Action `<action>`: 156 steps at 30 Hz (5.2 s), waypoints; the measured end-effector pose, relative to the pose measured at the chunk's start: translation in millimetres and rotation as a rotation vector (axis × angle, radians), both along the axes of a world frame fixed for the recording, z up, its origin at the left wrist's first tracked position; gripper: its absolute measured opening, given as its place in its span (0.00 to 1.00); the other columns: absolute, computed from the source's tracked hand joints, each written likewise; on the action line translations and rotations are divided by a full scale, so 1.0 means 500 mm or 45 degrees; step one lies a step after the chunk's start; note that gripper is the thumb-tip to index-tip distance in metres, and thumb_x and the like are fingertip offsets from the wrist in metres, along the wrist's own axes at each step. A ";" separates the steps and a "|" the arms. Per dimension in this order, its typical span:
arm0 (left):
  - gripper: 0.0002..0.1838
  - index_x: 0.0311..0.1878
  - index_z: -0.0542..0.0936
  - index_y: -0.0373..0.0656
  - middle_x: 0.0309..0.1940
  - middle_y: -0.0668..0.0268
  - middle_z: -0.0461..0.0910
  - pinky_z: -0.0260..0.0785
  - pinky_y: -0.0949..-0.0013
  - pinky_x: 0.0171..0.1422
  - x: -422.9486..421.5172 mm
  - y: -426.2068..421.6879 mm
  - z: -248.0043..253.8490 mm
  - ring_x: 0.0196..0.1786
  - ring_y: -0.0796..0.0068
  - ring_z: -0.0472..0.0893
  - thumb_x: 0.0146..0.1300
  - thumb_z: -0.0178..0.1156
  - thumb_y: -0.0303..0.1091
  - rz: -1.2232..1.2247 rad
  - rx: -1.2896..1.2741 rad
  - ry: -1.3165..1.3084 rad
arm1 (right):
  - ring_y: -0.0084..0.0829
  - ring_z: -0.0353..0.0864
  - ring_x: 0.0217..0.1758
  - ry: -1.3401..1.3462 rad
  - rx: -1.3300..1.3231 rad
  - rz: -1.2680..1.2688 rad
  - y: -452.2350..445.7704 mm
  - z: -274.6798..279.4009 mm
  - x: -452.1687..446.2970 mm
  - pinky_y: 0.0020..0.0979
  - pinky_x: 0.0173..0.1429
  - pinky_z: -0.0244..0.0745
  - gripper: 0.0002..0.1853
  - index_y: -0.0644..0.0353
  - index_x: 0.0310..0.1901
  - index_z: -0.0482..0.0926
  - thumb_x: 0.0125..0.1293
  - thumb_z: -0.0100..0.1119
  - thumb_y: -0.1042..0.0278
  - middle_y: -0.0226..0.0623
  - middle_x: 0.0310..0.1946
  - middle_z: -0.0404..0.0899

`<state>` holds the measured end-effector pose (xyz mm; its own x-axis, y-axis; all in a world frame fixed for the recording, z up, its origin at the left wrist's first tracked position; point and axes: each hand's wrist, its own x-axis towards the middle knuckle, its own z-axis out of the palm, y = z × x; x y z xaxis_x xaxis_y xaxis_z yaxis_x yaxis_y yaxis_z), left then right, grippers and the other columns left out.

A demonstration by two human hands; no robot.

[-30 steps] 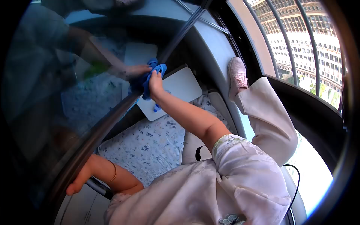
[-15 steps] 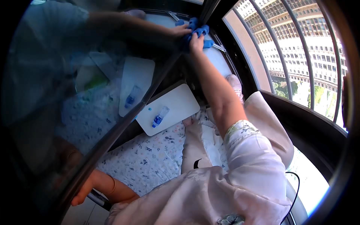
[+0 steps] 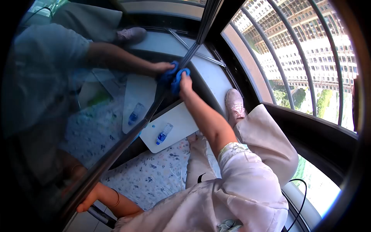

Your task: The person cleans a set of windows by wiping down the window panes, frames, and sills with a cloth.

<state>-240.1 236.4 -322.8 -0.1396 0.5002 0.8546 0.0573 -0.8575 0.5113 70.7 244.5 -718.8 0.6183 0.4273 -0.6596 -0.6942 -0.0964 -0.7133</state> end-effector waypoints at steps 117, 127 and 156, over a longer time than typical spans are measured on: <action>0.56 0.68 0.57 0.28 0.59 0.44 0.69 0.64 0.58 0.65 0.035 -0.027 0.374 0.63 0.51 0.71 0.45 0.75 0.54 0.263 -0.142 0.034 | 0.71 0.55 0.65 -2.854 0.891 0.271 -0.056 1.119 -0.166 0.58 0.67 0.52 0.26 0.55 0.57 0.72 0.55 0.62 0.62 0.65 0.67 0.50; 0.41 0.58 0.67 0.31 0.48 0.47 0.76 0.68 0.57 0.57 0.054 -0.044 0.383 0.52 0.52 0.77 0.46 0.73 0.47 0.321 -0.158 -0.075 | 0.71 0.59 0.62 -1.896 0.744 -0.391 0.055 1.330 -0.068 0.56 0.64 0.58 0.29 0.69 0.59 0.66 0.64 0.56 0.56 0.67 0.65 0.53; 0.40 0.55 0.73 0.33 0.51 0.51 0.77 0.65 0.60 0.61 0.011 0.054 0.295 0.55 0.57 0.76 0.63 0.46 0.68 -0.068 -0.484 -0.353 | 0.70 0.54 0.66 -2.900 1.534 -0.100 -0.059 1.484 -0.399 0.58 0.68 0.56 0.29 0.51 0.58 0.75 0.50 0.66 0.66 0.60 0.66 0.54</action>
